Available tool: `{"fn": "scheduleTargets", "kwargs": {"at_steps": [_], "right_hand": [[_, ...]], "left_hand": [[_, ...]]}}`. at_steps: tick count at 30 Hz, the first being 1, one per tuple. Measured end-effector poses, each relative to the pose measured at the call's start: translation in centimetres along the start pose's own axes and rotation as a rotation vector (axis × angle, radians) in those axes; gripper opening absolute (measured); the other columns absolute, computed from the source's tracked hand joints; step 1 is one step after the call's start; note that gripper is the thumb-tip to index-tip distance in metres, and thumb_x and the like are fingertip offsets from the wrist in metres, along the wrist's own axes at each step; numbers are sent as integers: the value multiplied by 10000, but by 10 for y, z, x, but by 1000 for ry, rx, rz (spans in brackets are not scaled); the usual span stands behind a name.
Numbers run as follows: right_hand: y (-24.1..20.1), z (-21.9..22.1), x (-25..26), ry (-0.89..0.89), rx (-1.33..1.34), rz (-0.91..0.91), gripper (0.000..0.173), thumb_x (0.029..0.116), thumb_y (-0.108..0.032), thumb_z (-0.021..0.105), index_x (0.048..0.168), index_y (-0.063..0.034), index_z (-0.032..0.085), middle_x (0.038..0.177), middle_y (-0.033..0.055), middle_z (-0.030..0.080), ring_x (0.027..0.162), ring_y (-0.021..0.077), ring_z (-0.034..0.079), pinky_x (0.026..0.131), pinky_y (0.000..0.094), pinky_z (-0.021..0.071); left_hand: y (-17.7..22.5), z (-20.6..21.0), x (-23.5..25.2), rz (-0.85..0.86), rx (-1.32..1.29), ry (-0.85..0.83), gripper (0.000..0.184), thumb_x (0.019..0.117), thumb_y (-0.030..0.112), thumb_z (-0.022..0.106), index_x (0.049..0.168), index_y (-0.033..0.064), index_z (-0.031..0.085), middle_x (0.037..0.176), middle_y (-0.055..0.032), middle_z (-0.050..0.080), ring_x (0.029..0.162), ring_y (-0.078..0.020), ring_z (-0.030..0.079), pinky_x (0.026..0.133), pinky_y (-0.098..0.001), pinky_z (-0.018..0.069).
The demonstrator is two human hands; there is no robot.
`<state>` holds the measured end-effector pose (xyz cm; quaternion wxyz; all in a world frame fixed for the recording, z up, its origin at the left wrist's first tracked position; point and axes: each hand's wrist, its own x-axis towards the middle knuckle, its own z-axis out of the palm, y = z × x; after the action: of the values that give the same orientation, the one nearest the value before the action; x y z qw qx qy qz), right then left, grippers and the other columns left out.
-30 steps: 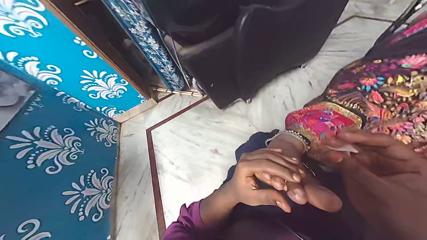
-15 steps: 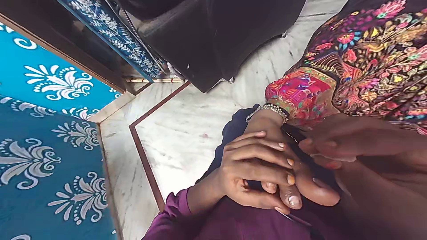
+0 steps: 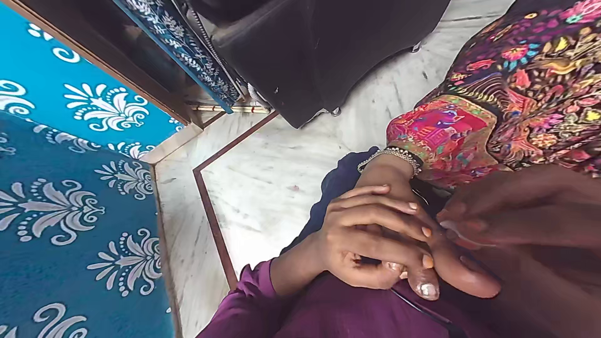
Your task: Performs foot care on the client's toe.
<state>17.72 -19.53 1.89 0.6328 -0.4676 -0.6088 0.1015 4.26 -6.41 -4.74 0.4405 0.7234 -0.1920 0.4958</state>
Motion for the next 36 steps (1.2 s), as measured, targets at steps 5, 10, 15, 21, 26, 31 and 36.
{"fn": "scheduleTargets", "kwargs": {"at_steps": [5,10,15,21,26,31,36], "right_hand": [[0,1,0,-34,-7,-11,145,993,-136,655,1108,-146,742,1070,-73,724,1011,12,655,894,179,543],[-4,3,0,-58,-53,-5,134,999,-162,653,1095,-180,745,1130,-75,708,1070,14,644,932,175,536],[-9,2,1,-77,-110,-24,111,1012,-176,635,1078,-169,723,1066,-62,679,1021,-8,621,890,151,510],[-12,3,0,-113,-149,-97,94,994,-140,642,1063,-127,705,1056,-25,684,1023,30,625,905,187,511],[-16,6,-2,-110,-178,-66,109,978,-147,668,1078,-145,710,1079,-43,662,1049,7,602,918,155,492],[-14,18,-5,-75,-214,-36,58,980,-162,649,1021,-151,688,1029,-49,652,1013,2,604,907,155,495],[-20,25,-7,-144,-353,15,105,991,-181,591,964,-168,691,951,-17,700,966,79,605,909,262,405]], "left_hand": [[-1,-2,1,-4,-3,-7,222,998,315,652,988,105,721,1053,-35,729,1115,-140,655,1115,-382,438],[1,-3,1,-5,27,-19,253,994,347,660,1013,103,724,1057,-31,727,1138,-136,647,1130,-373,423],[4,-9,1,-37,38,-74,451,1073,442,451,1031,58,684,1074,-72,738,1190,-161,638,1163,-376,383],[0,-2,-6,-75,-99,34,237,1044,311,552,1099,81,536,973,-77,705,1096,-179,673,1185,-428,369],[1,2,-5,-70,-134,65,198,1014,262,612,1009,88,519,936,-74,726,1058,-167,693,1178,-412,371],[1,1,-6,-71,-92,65,221,1016,306,601,999,96,533,913,-62,703,1029,-151,685,1161,-402,390],[-5,1,-8,22,29,52,257,1023,312,594,912,95,510,921,-86,675,1066,-193,672,1127,-390,432]]}}
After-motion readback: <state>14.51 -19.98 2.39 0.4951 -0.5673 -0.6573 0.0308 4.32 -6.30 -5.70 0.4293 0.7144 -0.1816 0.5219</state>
